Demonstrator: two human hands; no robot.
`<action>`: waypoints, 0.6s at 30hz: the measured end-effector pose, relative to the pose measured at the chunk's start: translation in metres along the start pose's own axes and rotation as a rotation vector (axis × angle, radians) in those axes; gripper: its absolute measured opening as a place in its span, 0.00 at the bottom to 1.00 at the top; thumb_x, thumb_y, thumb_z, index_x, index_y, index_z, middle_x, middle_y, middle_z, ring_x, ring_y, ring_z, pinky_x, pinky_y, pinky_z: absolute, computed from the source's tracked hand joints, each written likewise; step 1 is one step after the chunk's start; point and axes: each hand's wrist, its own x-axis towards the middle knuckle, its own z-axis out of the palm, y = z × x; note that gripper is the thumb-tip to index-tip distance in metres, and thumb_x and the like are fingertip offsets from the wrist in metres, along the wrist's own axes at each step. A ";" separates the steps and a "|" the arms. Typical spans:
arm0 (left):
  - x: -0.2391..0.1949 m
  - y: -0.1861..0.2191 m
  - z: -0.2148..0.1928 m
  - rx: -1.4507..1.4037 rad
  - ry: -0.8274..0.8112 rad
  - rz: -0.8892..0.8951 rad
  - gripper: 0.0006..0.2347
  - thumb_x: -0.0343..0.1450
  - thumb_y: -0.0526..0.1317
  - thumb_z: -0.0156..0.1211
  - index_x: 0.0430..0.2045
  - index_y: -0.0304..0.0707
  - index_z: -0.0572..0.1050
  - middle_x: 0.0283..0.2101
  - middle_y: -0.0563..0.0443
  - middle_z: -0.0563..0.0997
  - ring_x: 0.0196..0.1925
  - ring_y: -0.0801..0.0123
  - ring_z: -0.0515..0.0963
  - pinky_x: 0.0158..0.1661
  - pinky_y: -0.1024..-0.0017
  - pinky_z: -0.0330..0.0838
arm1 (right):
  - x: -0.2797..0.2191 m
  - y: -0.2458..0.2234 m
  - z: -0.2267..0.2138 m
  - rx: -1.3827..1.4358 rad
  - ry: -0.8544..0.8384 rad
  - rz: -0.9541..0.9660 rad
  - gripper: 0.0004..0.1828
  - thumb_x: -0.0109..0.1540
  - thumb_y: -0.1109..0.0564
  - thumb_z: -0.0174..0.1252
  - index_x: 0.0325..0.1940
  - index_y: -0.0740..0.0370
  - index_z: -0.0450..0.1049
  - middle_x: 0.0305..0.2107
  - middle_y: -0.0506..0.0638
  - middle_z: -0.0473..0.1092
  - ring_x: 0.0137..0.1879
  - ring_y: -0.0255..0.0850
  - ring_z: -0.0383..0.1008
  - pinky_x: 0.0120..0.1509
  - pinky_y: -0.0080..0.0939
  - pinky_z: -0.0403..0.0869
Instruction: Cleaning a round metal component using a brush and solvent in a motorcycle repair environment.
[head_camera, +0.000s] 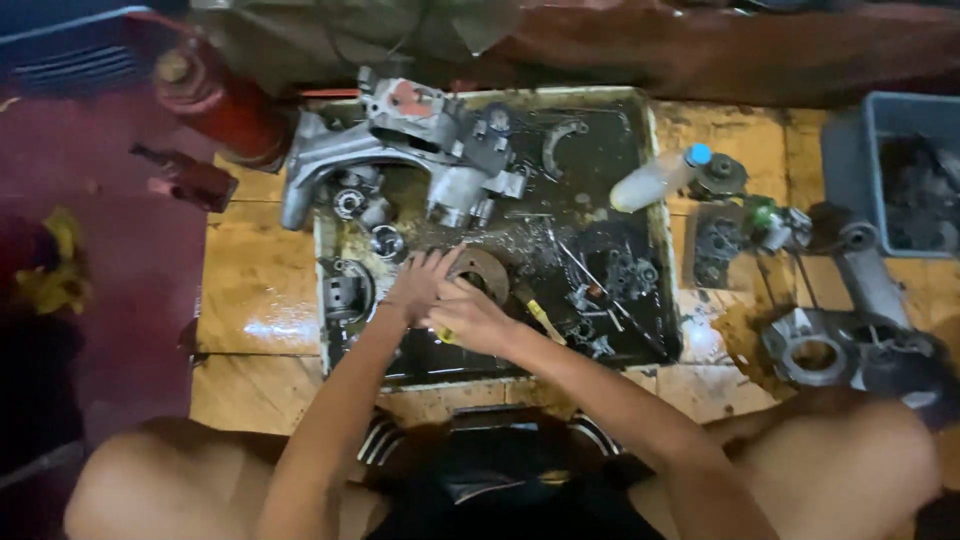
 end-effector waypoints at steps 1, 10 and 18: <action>-0.015 0.002 -0.023 0.002 0.008 -0.008 0.50 0.65 0.62 0.64 0.77 0.59 0.33 0.73 0.46 0.59 0.73 0.49 0.59 0.70 0.52 0.55 | 0.001 0.012 -0.010 -0.002 0.001 -0.011 0.15 0.65 0.52 0.53 0.24 0.47 0.62 0.21 0.40 0.58 0.34 0.43 0.62 0.39 0.45 0.60; -0.031 0.012 -0.060 -0.160 -0.150 -0.032 0.61 0.54 0.72 0.68 0.75 0.69 0.26 0.75 0.45 0.55 0.76 0.44 0.53 0.72 0.50 0.49 | -0.053 0.060 0.038 0.042 0.092 0.030 0.10 0.67 0.47 0.55 0.32 0.46 0.70 0.25 0.42 0.59 0.34 0.44 0.60 0.41 0.45 0.60; -0.016 0.010 -0.054 -0.082 -0.165 -0.033 0.66 0.47 0.75 0.70 0.76 0.63 0.31 0.76 0.47 0.55 0.75 0.43 0.55 0.71 0.53 0.51 | -0.035 0.050 0.013 -0.047 0.167 0.271 0.05 0.61 0.60 0.63 0.32 0.51 0.76 0.23 0.49 0.71 0.34 0.49 0.69 0.43 0.45 0.64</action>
